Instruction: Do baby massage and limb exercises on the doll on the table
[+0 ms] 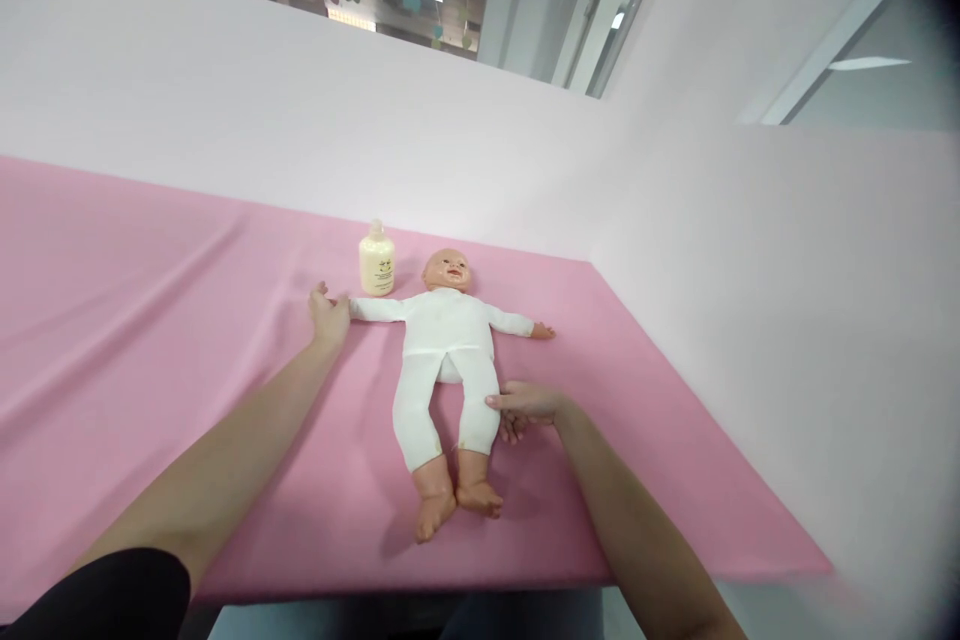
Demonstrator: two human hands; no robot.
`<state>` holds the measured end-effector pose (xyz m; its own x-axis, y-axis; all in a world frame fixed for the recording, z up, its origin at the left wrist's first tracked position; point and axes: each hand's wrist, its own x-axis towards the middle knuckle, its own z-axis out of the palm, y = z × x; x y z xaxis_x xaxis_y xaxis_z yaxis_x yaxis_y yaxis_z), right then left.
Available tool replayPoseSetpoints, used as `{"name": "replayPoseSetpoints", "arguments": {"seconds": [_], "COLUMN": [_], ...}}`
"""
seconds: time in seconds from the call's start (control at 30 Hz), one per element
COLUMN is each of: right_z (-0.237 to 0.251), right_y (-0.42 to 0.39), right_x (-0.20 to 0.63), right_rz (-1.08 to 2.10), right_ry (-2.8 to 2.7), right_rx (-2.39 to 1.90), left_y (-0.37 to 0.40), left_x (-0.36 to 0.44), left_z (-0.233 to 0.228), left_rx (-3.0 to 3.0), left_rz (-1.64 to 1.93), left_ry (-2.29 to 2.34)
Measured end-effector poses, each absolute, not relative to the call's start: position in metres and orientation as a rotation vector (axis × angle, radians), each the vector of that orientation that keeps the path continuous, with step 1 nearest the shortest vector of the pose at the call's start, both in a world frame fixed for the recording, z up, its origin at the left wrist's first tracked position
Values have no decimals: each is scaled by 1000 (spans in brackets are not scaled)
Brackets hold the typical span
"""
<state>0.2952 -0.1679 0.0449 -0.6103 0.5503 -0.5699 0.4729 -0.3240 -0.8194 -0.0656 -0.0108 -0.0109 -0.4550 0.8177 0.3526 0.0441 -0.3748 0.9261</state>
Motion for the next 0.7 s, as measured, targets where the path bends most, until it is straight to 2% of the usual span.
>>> {"name": "replayPoseSetpoints", "arguments": {"seconds": [0.1,0.27,0.43,0.7], "right_z": [44,39,31,13], "right_y": [-166,-158,-148,-127], "right_x": [301,306,303,309], "right_rz": [2074,1946,1755,1692], "right_ry": [-1796,-1490,-1060,-586], "right_rx": [-1404,-1447,-1224,-983], "left_y": [-23,-51,-72,-115], "left_x": [-60,-37,-8,15], "left_z": [-1,11,4,5], "left_rx": [1255,1765,1982,1691], "left_rz": [1824,1464,1361,1028], "left_ry": [1594,1917,1672,1253]}}
